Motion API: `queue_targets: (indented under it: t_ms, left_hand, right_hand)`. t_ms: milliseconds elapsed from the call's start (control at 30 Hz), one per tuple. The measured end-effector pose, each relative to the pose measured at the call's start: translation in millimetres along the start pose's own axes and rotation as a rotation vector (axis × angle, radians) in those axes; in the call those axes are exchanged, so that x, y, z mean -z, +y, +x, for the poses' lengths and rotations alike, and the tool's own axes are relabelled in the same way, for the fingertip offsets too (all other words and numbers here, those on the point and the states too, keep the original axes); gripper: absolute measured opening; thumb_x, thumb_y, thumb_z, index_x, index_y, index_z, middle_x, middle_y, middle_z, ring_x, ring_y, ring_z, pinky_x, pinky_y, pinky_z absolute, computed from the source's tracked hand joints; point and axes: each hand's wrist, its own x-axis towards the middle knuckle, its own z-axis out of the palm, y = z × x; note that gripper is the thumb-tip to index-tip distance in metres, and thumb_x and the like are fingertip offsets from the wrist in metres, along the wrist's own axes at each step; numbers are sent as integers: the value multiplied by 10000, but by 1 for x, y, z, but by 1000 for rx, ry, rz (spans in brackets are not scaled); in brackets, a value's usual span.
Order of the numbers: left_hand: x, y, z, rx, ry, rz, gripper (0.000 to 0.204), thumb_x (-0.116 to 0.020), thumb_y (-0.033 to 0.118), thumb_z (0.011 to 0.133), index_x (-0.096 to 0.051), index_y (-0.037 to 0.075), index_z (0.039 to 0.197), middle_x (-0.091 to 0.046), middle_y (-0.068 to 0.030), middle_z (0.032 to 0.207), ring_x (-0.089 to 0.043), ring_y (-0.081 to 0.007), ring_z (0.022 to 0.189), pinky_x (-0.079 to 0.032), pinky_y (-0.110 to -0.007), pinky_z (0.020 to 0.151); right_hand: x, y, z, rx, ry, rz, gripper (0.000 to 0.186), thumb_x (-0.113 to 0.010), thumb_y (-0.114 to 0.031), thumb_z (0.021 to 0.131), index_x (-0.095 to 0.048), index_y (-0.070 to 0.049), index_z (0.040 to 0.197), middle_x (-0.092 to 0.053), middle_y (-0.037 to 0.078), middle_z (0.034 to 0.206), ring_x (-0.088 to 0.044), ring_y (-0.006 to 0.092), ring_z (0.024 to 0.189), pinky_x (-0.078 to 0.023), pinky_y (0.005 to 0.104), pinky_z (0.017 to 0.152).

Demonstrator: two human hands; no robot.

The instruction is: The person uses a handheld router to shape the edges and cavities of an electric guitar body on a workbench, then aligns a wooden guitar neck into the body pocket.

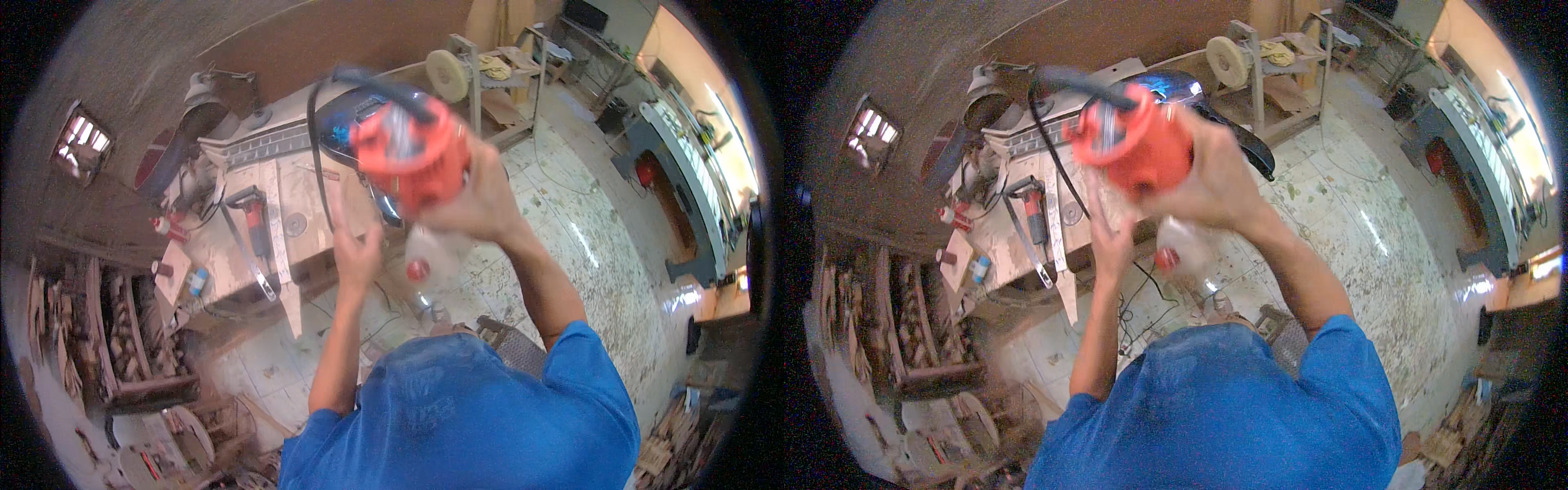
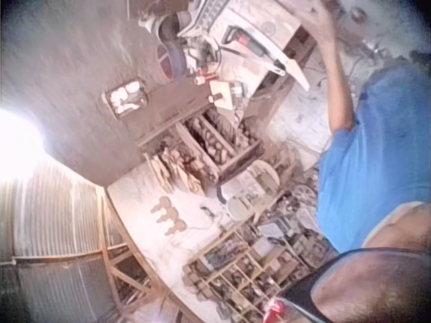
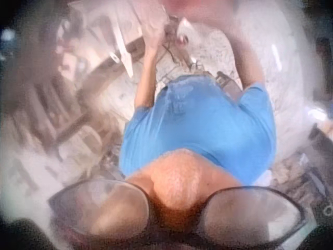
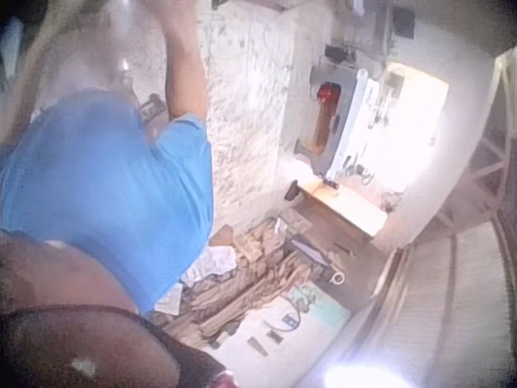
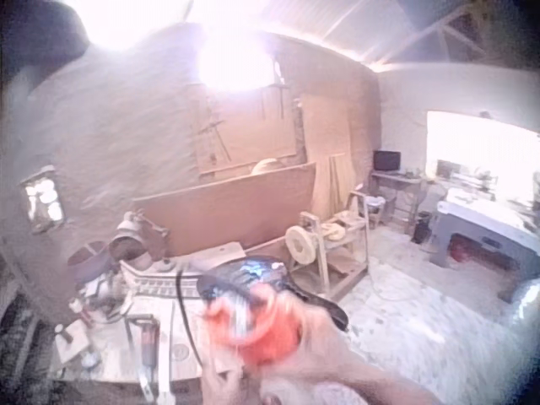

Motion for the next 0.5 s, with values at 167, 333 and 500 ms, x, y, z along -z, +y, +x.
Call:
queue_targets:
  t_ms: [167, 333, 500]
  left_hand:
    - [-12, -6, 66, -67, 32, -39, 713, -637, 281, 1031, -377, 15, 1639, -426, -258, 1658, -337, -385, 1583, -249, -452, 1291]
    - [-23, -31, 68, 59, -173, 66, 775, -705, 503, 990, -462, 118, 1618, -472, -205, 1649, -299, -402, 1603, -264, -483, 1286]
    - [-30, -39, 58, 111, -277, 288, 871, -830, 546, 862, -537, 134, 1572, -504, -218, 1621, -315, -410, 1596, -303, -503, 1271]
  right_hand:
    - [20, 46, 64, 38, 246, -64, 679, -979, -362, 629, -634, -45, 1121, -769, 124, 947, -749, 227, 858, -586, 380, 809]
    - [2, 114, 80, -50, 256, 95, 689, -991, -379, 649, -630, -45, 1130, -769, 138, 969, -746, 251, 866, -581, 394, 816]
    - [-19, 135, 74, -38, 250, 89, 608, -986, -290, 737, -596, -52, 1137, -738, 75, 908, -706, 123, 693, -557, 298, 551]
